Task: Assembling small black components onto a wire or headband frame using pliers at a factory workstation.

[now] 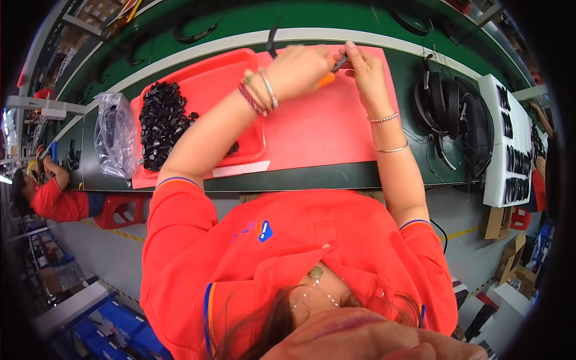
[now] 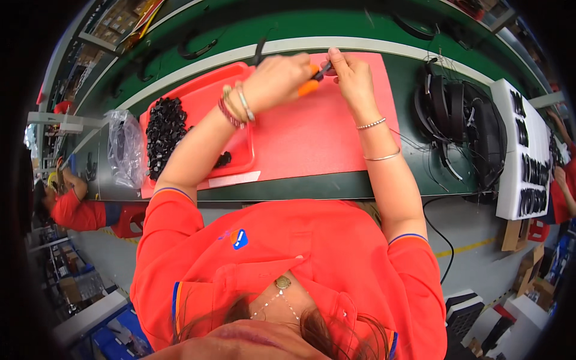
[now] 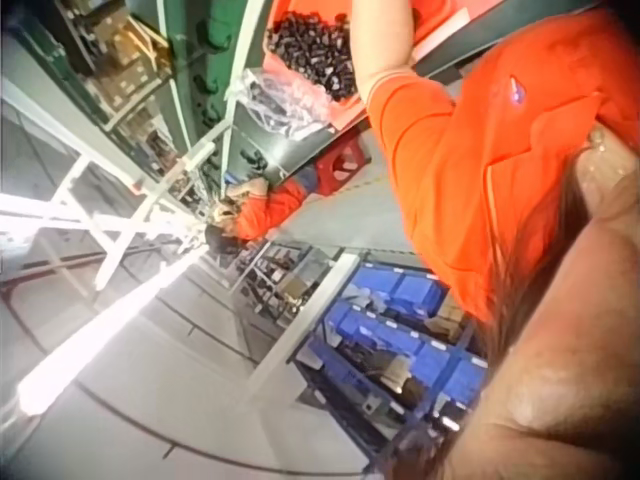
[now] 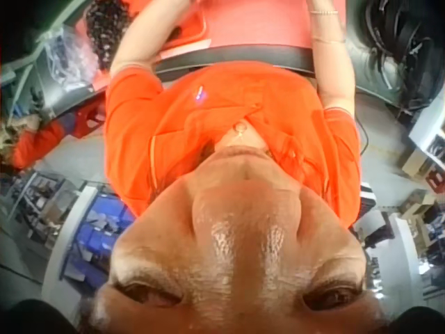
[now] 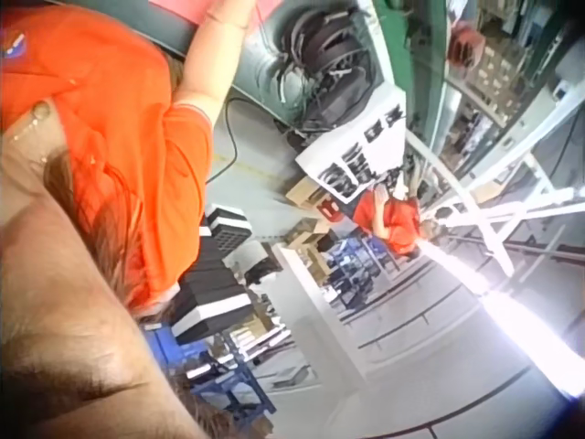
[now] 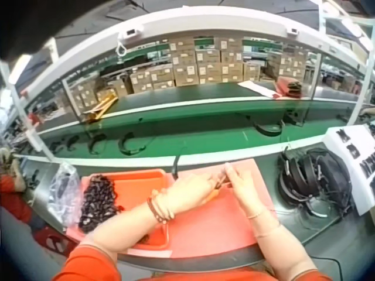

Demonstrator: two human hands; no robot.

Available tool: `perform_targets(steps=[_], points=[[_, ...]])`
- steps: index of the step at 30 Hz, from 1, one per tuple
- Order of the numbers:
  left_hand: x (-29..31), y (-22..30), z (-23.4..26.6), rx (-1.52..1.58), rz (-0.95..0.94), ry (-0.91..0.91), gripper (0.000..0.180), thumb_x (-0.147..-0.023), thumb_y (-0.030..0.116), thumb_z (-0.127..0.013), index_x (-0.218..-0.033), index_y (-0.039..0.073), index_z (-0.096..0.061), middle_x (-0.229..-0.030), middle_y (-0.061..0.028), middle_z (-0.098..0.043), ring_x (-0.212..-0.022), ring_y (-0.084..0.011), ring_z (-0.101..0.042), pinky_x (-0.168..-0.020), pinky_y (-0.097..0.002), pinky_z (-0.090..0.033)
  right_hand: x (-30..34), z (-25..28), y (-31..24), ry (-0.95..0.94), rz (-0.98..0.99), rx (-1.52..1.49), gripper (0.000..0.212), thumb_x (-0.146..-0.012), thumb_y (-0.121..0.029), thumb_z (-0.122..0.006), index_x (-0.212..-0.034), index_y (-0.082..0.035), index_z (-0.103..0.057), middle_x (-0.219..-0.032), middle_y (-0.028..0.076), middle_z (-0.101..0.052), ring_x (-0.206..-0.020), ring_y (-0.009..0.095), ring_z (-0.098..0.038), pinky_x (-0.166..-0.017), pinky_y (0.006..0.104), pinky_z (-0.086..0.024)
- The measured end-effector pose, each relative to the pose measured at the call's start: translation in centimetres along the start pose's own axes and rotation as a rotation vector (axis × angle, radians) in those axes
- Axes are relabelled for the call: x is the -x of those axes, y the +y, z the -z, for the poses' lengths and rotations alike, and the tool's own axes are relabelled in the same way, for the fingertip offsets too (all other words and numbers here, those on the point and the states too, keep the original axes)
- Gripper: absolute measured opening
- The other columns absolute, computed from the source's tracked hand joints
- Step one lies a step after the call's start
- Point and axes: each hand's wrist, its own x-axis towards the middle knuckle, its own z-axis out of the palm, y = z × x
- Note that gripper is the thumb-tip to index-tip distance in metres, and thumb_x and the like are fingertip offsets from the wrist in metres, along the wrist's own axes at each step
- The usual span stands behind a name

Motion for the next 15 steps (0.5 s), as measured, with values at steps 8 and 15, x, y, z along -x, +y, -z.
perform_targets(steps=[8,15], points=[[7.0,8.6,-0.7,0.123,0.048,-0.14,0.014,-0.079,0.016,-0.062,-0.078,0.002,-0.057,-0.076,-0.0128,-0.054,-0.066,-0.0305,-0.06,-0.054,-0.041,-0.047,0.5,1.6,1.0,-0.214,-0.108,0.019,0.029,-0.094,-0.024,-0.055,-0.098,0.002,-0.066,-0.08,0.003,-0.065,-0.069,0.008,-0.058,-0.061,0.0213,-0.046],[6.8,10.8,-2.2,0.498,0.094,0.035,0.028,-0.076,0.026,-0.072,-0.093,0.004,-0.063,-0.078,-0.0124,-0.057,-0.068,-0.0307,-0.058,-0.057,-0.0397,-0.047,2.2,3.7,0.2,-0.327,-0.152,0.014,0.029,-0.094,-0.024,-0.052,-0.099,0.002,-0.065,-0.065,-0.004,-0.049,-0.054,0.003,-0.039,-0.047,0.0183,-0.03]])
